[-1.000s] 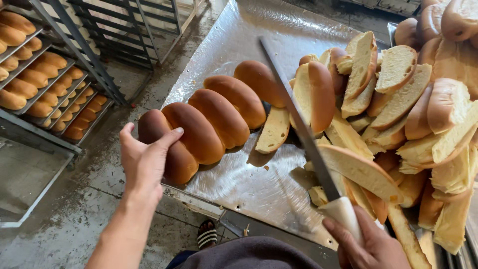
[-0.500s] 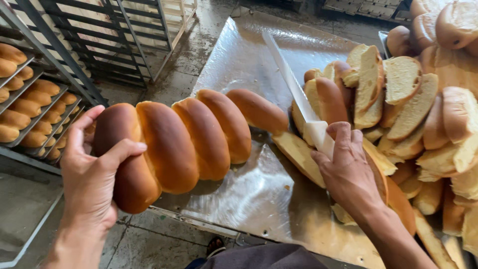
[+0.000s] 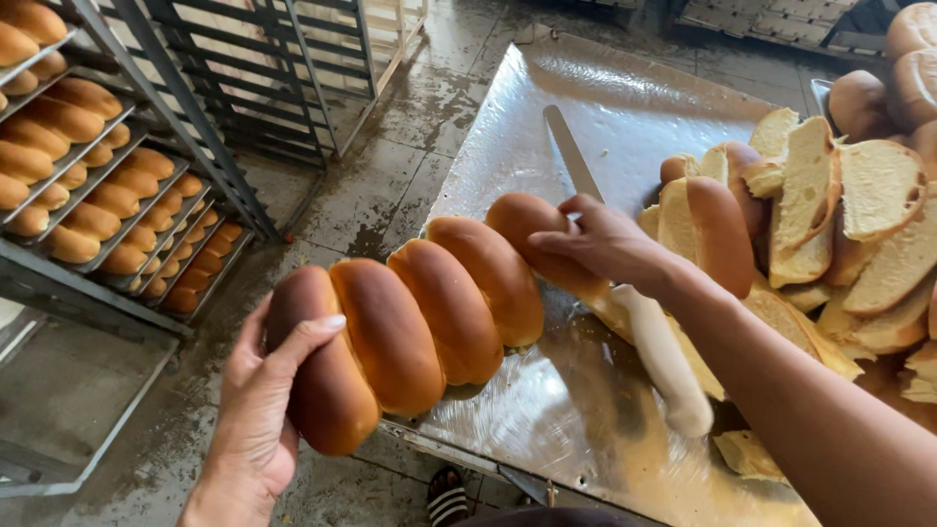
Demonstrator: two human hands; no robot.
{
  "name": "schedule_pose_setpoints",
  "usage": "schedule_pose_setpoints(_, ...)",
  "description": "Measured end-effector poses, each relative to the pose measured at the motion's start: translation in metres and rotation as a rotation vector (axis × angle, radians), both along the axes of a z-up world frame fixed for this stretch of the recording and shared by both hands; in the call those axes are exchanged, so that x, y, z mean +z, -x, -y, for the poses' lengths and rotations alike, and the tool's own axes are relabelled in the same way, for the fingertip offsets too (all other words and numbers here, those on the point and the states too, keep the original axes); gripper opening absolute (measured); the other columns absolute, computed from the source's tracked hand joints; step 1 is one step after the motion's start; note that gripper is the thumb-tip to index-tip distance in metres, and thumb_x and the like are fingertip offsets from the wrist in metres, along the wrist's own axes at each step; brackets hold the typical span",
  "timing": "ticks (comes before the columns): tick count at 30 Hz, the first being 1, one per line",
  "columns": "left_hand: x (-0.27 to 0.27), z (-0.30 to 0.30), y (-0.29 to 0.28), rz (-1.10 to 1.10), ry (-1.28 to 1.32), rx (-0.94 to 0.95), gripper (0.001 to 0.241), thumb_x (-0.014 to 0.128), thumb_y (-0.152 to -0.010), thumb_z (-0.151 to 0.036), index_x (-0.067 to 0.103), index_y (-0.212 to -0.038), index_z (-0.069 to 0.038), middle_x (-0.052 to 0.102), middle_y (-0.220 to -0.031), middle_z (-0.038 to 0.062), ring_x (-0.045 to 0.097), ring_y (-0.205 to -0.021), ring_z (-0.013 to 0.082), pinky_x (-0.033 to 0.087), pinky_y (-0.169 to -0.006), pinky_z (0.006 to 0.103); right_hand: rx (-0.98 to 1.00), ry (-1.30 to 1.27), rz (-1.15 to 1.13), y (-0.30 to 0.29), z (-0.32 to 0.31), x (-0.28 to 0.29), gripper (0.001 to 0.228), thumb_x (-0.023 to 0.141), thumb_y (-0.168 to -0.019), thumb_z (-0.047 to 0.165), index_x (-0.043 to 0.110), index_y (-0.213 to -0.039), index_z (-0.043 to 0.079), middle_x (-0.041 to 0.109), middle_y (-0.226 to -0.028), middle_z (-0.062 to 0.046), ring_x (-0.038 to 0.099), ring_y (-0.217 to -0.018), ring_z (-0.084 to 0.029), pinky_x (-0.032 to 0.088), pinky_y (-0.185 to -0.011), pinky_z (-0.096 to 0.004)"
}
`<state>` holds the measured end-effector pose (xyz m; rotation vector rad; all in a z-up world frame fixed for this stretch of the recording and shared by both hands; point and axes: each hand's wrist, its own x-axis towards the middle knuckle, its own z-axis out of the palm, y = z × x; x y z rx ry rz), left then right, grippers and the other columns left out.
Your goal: The person slices multiple bread buns in half horizontally using a long serrated knife on a stainless steel table. Each bun is held with the left hand and cut with the right hand, then placed into a growing pile of sliced buns.
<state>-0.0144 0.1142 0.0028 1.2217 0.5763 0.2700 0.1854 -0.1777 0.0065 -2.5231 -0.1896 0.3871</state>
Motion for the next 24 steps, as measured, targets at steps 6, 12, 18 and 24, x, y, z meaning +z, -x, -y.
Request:
schedule_pose_setpoints(6, -0.003, 0.014, 0.014, -0.05, -0.006, 0.106, 0.079, 0.084, -0.063, -0.018, 0.059, -0.138, -0.013, 0.067, -0.121, 0.005, 0.066, -0.108, 0.017, 0.054, -0.094, 0.0346, 0.042, 0.202, 0.268, -0.003, 0.007, -0.027, 0.078, 0.076, -0.083, 0.048, 0.046, -0.142, 0.006, 0.059, -0.13, -0.024, 0.058, -0.123, -0.04, 0.046, -0.104, -0.049)
schedule_pose_setpoints(12, 0.01, 0.006, 0.048, 0.005, -0.023, 0.168, 0.069, 0.078, -0.07, -0.019, 0.06, -0.136, -0.011, 0.066, -0.122, 0.005, 0.064, -0.11, 0.017, 0.052, -0.094, 0.0346, 0.039, 0.275, 0.605, -0.04, 0.047, -0.006, 0.085, 0.071, -0.094, 0.061, 0.046, -0.144, -0.003, 0.047, -0.131, -0.036, 0.047, -0.121, -0.053, 0.044, -0.095, -0.056)
schedule_pose_setpoints(18, 0.026, 0.026, 0.04, 0.14, -0.02, 0.015, 0.066, 0.074, -0.073, -0.021, 0.061, -0.137, -0.011, 0.065, -0.122, 0.005, 0.062, -0.113, 0.0171, 0.049, -0.098, 0.0333, 0.169, -0.653, -0.224, 0.005, 0.034, -0.008, 0.069, 0.057, -0.102, 0.054, 0.057, -0.134, -0.007, 0.065, -0.111, -0.022, 0.064, -0.099, -0.029, 0.051, -0.093, -0.045)
schedule_pose_setpoints(24, 0.032, 0.04, 0.027, 0.18, 0.108, -0.086, 0.064, 0.072, -0.074, -0.025, 0.06, -0.135, -0.009, 0.064, -0.121, 0.005, 0.06, -0.113, 0.0176, 0.049, -0.098, 0.0339, 0.139, -0.801, -0.581, 0.065, 0.0, 0.003, 0.061, 0.062, -0.092, 0.047, 0.06, -0.137, 0.006, 0.07, -0.125, -0.007, 0.064, -0.113, -0.014, 0.053, -0.096, -0.031)
